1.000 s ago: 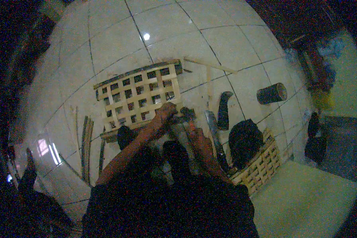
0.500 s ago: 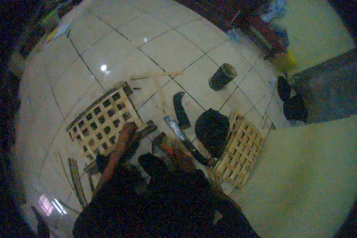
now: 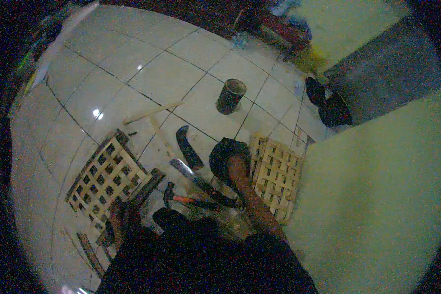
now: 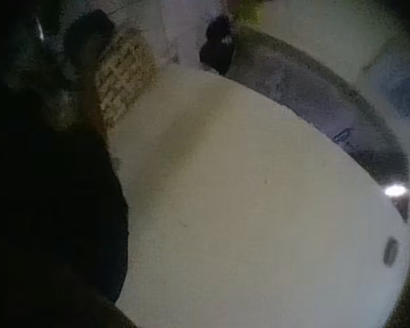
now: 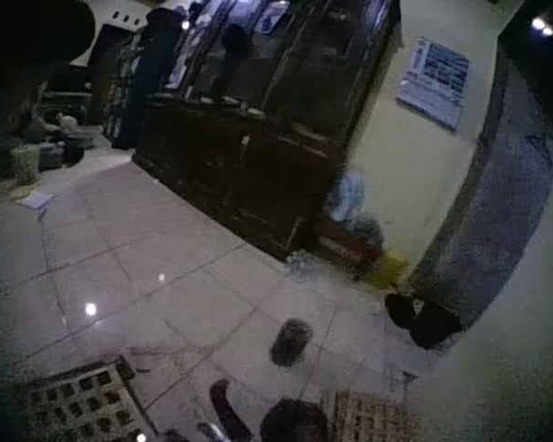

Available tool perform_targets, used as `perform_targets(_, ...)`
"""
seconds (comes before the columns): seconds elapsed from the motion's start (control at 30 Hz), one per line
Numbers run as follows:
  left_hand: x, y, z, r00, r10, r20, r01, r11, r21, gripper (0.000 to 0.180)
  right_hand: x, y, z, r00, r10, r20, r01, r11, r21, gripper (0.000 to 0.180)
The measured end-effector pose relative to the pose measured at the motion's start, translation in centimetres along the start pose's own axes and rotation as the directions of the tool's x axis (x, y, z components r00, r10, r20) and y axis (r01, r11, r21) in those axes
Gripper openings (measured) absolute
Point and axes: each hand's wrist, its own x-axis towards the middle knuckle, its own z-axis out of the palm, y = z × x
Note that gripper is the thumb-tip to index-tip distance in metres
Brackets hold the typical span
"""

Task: The person assembles a wooden lattice frame by inserting thin wooden strips into a grid and securing them with a hammer. They repeatedly adjust the strips, tap them into place, and flip the frame to work on different sides.

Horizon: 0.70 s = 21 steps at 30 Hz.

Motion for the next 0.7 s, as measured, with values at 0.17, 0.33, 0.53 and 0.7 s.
perform_targets(0.17, 0.2, 0.2, 1.5, 0.998, 0.064, -0.004, -0.065, 0.995, -0.075, 0.023, -0.6, 2.0, 1.3, 0.997, 0.070, -0.040, -0.066, 0.993, 0.099, 0.027)
perform_targets(0.33, 0.4, -0.2, 0.6, 0.997, 0.069, -0.033, -0.072, 0.992, -0.100, 0.021, 1.0, -1.2, -1.1, 0.991, 0.120, 0.061, -0.118, 0.992, -0.034, 0.031)
perform_targets(0.53, -0.2, -5.8, 1.1, 0.976, 0.105, -0.191, -0.109, 0.994, -0.007, 0.023, -0.8, 4.8, -0.3, 0.955, 0.270, 0.122, -0.290, 0.938, 0.192, 0.028)
perform_targets(0.7, -1.0, -6.0, -0.7, 0.944, -0.196, -0.266, 0.106, 0.941, -0.320, 0.019, -0.4, 4.3, -2.1, 0.981, 0.179, 0.070, -0.187, 0.975, 0.122, 0.027)
